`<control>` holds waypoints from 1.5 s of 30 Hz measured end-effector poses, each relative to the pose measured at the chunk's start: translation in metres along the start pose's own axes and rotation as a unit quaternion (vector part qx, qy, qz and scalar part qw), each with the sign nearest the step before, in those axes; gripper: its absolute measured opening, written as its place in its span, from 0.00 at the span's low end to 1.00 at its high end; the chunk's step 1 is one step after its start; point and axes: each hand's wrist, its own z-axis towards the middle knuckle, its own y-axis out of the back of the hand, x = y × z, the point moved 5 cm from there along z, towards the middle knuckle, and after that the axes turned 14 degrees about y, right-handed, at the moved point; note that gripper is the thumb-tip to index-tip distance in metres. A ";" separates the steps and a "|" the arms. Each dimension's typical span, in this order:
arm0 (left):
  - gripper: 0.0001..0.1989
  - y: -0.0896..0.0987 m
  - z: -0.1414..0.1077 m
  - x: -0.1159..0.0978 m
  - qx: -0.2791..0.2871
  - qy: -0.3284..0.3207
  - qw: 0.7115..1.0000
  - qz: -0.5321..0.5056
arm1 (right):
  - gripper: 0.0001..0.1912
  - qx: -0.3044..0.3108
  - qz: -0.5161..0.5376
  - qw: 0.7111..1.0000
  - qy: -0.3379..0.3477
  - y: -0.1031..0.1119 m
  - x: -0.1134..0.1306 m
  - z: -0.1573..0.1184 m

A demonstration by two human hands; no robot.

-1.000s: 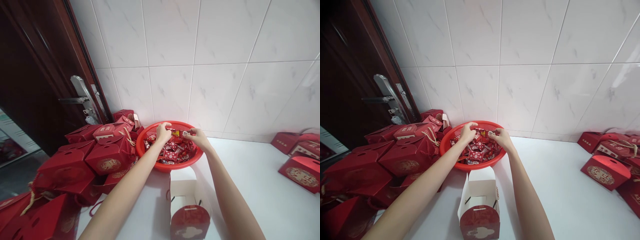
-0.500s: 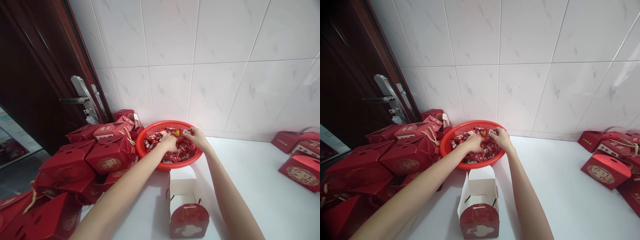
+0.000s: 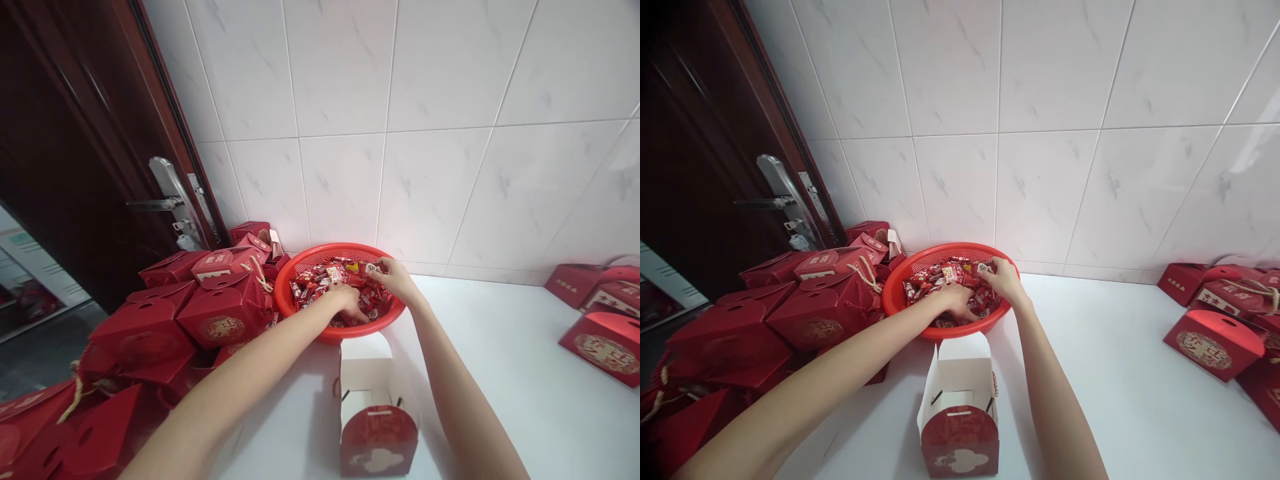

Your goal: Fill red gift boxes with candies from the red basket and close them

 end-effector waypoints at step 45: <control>0.02 0.008 0.016 0.006 0.091 -0.116 0.931 -0.333 | 0.05 -0.019 0.018 1.000 0.008 0.002 -0.005 0.002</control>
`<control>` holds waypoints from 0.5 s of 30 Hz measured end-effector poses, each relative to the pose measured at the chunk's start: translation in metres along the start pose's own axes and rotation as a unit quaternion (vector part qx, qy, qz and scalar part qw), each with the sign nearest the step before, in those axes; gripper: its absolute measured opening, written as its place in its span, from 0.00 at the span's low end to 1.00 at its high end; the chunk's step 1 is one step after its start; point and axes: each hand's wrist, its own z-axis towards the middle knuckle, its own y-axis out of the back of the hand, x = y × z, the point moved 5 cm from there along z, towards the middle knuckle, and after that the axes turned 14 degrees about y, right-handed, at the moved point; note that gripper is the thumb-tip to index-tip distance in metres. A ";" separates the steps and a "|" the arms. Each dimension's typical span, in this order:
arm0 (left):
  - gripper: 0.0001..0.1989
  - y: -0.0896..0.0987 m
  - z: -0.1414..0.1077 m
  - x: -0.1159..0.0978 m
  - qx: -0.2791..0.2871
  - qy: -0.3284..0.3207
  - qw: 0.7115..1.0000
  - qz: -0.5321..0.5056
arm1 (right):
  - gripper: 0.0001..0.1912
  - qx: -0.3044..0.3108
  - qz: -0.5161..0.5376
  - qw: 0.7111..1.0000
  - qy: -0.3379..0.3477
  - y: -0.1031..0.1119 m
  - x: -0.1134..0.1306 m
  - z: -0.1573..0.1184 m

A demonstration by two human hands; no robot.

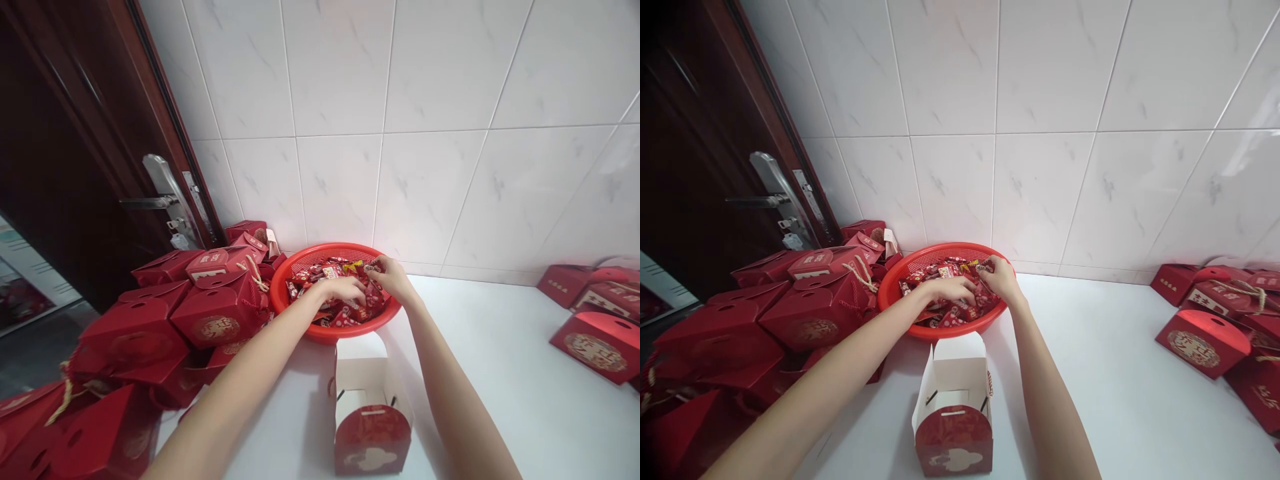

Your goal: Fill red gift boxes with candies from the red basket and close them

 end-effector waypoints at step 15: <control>0.08 0.019 -0.012 0.003 0.003 0.026 0.977 -0.211 | 0.26 0.013 0.146 0.989 0.012 0.002 0.015 -0.001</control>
